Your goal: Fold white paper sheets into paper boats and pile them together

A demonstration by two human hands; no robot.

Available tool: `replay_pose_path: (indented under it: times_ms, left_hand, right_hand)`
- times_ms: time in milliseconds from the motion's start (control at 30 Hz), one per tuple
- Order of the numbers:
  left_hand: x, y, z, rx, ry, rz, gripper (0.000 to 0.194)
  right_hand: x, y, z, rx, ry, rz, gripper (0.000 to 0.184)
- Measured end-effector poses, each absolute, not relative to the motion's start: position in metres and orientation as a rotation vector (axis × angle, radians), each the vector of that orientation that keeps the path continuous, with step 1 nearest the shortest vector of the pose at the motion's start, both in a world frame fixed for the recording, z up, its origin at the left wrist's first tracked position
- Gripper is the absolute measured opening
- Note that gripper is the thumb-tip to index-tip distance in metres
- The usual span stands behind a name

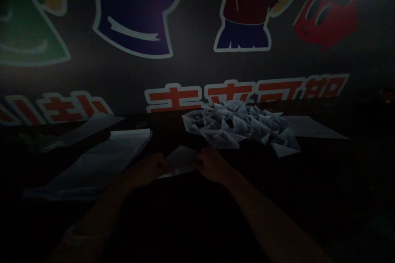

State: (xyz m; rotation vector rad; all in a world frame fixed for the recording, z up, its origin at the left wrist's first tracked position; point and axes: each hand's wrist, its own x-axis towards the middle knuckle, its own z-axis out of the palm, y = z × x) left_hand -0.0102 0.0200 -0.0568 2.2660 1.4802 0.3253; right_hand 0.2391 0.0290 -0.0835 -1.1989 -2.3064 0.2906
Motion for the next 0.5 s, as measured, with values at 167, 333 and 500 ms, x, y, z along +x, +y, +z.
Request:
replay_pose_path:
  times_ms: [167, 333, 500]
  left_hand:
    - [-0.011, 0.018, -0.055, 2.379, 1.496, 0.393, 0.017]
    - [0.000, 0.012, -0.054, 2.585, 1.217, 0.491, 0.019]
    - [0.004, 0.011, -0.054, 2.671, 1.244, 0.387, 0.017]
  right_hand:
    - [0.239, 0.034, -0.087, -1.399, -2.190, 0.429, 0.014]
    - [0.237, 0.032, -0.082, -1.180, -2.362, 0.115, 0.012]
    - [0.234, 0.022, -0.073, -1.019, -2.481, 0.071, 0.009]
